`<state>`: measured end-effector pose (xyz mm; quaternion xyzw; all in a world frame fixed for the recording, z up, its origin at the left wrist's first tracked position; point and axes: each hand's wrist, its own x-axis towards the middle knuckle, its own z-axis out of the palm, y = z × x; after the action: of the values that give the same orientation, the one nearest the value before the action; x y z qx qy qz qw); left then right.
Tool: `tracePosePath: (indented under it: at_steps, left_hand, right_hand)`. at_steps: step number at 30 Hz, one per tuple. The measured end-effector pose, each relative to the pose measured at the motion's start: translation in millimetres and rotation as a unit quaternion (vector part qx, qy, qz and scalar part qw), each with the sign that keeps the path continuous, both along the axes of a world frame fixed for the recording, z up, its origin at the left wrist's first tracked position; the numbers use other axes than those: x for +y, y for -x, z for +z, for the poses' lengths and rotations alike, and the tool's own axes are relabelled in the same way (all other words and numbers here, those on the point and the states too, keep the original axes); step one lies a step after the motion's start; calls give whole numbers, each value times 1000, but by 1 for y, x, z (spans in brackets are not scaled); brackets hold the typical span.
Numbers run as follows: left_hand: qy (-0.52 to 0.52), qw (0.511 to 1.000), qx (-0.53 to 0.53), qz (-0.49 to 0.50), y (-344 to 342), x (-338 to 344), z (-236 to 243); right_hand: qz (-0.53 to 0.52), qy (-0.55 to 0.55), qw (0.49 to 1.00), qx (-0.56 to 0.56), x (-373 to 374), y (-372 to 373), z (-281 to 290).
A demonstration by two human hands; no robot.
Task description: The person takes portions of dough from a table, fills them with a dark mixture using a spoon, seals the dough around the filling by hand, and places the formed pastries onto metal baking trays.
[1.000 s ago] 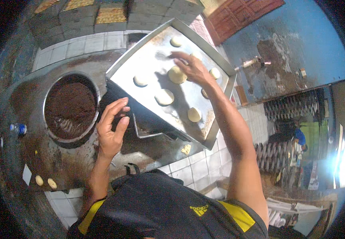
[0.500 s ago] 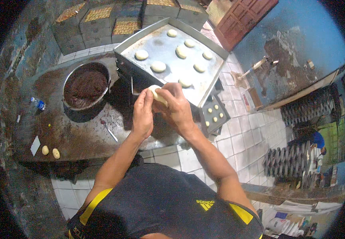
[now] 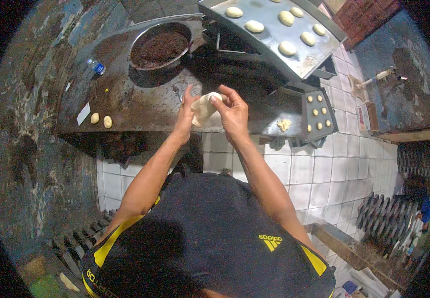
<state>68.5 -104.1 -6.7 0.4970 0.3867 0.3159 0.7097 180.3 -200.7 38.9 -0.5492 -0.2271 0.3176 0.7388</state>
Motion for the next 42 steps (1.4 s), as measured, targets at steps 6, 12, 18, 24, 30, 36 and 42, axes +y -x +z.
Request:
tracePosePath:
  at_steps: [6, 12, 18, 24, 30, 36, 42]
  left_hand:
    - [41, 973, 193, -123, 81, 13, -65]
    - [5, 992, 115, -42, 121, 109, -78]
    - [-138, 988, -40, 63, 131, 237, -13]
    - [-3, 991, -106, 77, 175, 342, -13]
    - [-97, 991, -26, 84, 182, 386, -2]
    - [-161, 987, 4, 26, 172, 413, -11]
    - [-63, 987, -140, 55, 143, 406, 11]
  right_hand:
    - [194, 136, 797, -555, 56, 58, -78]
    - [178, 314, 812, -459, 174, 38, -155]
    - [273, 350, 768, -461, 220, 42, -216]
    - [368, 496, 613, -492, 254, 39, -188]
    - [301, 547, 668, -404, 260, 95, -172]
    - [362, 574, 651, -339, 240, 96, -229]
    - [328, 580, 632, -396, 267, 110, -156]
